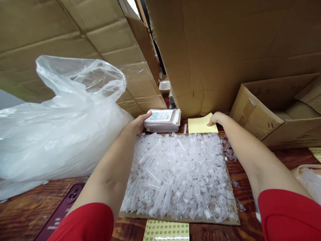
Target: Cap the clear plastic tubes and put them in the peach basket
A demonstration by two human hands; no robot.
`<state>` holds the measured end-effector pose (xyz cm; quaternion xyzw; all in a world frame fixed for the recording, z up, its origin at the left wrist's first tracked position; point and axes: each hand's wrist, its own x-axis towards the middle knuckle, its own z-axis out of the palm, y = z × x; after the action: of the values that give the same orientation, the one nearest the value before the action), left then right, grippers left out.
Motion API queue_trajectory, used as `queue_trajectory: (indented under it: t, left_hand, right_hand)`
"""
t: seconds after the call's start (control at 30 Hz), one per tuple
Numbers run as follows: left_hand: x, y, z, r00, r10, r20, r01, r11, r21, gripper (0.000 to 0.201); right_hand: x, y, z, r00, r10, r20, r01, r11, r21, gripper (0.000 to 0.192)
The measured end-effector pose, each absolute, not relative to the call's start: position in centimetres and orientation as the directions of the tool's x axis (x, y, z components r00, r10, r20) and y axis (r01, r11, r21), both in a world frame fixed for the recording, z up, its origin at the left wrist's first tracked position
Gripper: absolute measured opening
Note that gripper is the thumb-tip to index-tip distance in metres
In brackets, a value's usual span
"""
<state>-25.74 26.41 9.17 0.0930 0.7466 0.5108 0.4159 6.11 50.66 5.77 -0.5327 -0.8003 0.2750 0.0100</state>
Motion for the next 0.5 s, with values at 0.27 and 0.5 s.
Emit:
queue_trajectory:
  t: [0.27, 0.5]
  left_hand:
    - [-25.3, 25.9, 9.4, -0.596, 0.587, -0.547, -0.299, 0.47, 0.83, 0.041]
    - [-24.7, 25.2, 10.1, -0.563, 0.591, -0.578, -0.288, 0.515, 0.808, 0.031]
  right_hand:
    - [8.9, 49.4, 15.0, -0.55, 0.835, -0.03, 0.748, 0.476, -0.463, 0.007]
    - [7.0, 43.9, 19.7, -0.453, 0.356, 0.817, 0.084, 0.93, -0.358, 0.028]
